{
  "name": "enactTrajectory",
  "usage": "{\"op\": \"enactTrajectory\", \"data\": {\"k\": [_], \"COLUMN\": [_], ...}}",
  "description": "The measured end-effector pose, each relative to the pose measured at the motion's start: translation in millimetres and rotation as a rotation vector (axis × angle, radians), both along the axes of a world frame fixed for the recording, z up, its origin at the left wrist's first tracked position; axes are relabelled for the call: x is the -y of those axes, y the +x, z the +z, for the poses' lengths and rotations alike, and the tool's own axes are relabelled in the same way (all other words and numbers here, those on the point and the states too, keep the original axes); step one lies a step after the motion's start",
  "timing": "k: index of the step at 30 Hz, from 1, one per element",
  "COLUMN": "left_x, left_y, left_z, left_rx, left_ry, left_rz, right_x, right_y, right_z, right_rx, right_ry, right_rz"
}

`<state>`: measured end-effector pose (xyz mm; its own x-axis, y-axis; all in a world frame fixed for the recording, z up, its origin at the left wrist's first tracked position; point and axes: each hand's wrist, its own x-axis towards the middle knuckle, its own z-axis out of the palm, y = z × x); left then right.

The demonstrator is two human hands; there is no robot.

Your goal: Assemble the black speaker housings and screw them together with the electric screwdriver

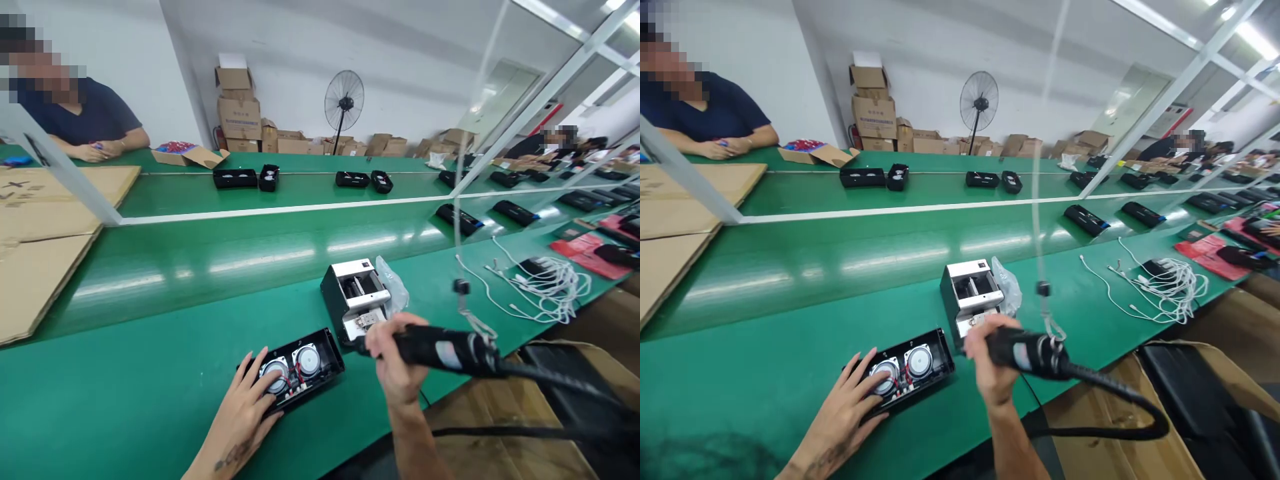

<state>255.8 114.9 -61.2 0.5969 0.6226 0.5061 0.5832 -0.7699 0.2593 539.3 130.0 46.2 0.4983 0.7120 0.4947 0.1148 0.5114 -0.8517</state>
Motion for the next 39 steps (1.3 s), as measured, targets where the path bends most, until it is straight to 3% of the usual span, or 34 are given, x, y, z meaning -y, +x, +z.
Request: {"op": "enactTrajectory", "data": {"k": [4,9,13,17,22,39], "left_x": [3.2,-2.2,-2.1,2.5,4.4,5.0], "left_y": [-2.6,27.7,45.6,50.8,50.5,49.3], "left_z": [9.6,20.7,17.5,13.7,17.9,20.3], "left_rx": [-0.099,-0.090,-0.048,-0.003,0.031,0.008], "left_ry": [0.051,-0.036,-0.036,-0.020,-0.062,-0.103], "left_rz": [-0.003,-0.034,0.018,0.078,0.064,0.046], "right_x": [-30.2,-33.9,-12.6,12.7,27.6,27.0], "right_y": [43.9,54.3,44.6,16.7,-23.7,-40.7], "right_z": [-2.6,-12.0,-8.2,-4.9,-14.6,-38.0], "right_rx": [-0.027,-0.031,-0.035,-0.130,-0.203,-0.128], "right_ry": [0.022,-0.045,-0.133,-0.048,0.022,-0.093], "right_rz": [-0.192,-0.115,0.122,0.320,0.458,0.485]}}
